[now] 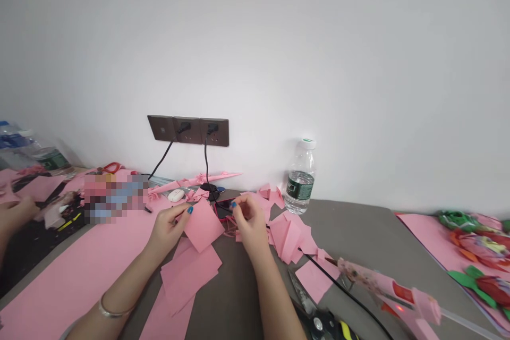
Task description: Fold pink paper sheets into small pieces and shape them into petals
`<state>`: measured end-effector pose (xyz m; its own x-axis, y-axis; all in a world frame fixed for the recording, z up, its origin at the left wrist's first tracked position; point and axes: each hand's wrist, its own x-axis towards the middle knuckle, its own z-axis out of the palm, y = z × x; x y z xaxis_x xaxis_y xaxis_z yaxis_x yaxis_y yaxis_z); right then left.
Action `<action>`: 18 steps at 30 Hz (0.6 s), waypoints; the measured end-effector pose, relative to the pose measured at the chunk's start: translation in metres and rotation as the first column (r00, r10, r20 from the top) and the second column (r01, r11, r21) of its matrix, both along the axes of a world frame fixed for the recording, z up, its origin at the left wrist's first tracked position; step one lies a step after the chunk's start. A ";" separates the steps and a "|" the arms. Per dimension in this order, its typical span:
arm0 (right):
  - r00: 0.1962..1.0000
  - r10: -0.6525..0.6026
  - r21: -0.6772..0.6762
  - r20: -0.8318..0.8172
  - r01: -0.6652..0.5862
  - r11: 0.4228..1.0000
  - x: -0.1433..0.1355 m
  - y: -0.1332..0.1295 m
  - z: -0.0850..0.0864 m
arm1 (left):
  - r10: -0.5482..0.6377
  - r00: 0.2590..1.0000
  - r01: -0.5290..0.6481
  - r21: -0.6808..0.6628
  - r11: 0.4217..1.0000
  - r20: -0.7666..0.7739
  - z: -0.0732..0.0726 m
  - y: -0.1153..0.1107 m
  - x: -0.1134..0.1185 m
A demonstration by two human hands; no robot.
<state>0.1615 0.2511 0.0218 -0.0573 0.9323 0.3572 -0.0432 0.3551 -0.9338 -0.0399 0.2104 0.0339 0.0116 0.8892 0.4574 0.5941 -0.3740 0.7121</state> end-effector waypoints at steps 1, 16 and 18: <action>0.998 0.058 -0.012 0.009 -0.058 0.998 -0.003 -0.003 0.002 | 0.007 1.000 -0.007 -0.006 1.000 0.020 0.000 0.000 0.001; 0.971 0.216 -0.296 -0.107 -0.238 0.925 -0.012 -0.006 0.003 | 0.024 0.988 -0.018 -0.040 0.999 0.156 0.001 0.000 0.002; 0.969 0.221 -0.313 -0.107 -0.244 0.918 -0.012 -0.005 0.002 | 0.030 0.989 -0.026 -0.032 0.999 0.144 0.001 0.000 0.001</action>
